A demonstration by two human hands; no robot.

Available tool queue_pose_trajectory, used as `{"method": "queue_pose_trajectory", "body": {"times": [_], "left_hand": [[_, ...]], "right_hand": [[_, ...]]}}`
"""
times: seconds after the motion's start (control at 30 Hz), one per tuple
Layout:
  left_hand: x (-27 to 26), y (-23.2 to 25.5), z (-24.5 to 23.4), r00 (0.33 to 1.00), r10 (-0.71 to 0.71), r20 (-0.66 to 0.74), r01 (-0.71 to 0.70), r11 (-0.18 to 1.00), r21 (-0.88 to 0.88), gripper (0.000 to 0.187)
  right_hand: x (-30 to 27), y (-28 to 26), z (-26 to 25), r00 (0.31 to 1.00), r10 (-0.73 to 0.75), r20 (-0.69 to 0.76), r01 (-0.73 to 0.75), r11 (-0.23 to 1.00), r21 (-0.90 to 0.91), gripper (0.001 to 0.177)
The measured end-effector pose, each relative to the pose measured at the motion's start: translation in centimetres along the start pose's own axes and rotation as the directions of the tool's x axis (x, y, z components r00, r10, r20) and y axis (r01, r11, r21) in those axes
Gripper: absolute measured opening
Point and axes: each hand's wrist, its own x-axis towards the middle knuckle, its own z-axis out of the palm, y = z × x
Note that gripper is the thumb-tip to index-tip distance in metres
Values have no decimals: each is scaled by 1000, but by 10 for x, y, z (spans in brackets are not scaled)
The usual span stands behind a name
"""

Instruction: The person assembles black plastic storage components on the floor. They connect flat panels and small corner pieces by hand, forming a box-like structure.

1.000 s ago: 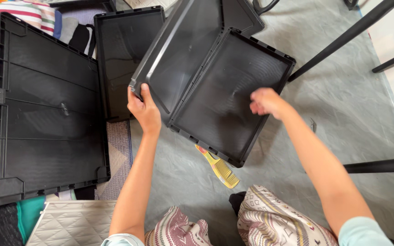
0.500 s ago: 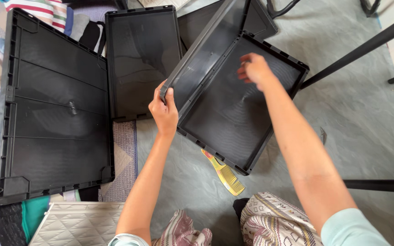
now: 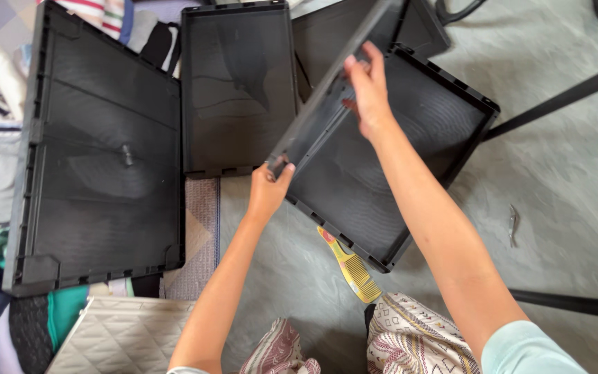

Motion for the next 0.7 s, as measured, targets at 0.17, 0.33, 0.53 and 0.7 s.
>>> {"method": "queue_pose_trajectory", "body": {"times": [0.17,0.33,0.53,0.7], "left_hand": [[11,-25,-2,997,-23,67,19,998,65,25],[9,-16,-2,988,145,52,-148,987,59,35],[8,-5,-6,992,86,94,-92,994,65,40],[15,-7,1,953,299,50,-298,954,-39,44]], "right_hand": [[-22,-55,14,991,25,130,-59,962,265,85],[-36,-65,32,988,-58,140,50,997,56,85],[-44,-60,38,965,-177,193,158,981,113,81],[-42,-59,33,957,-211,200,204,977,57,71]]}}
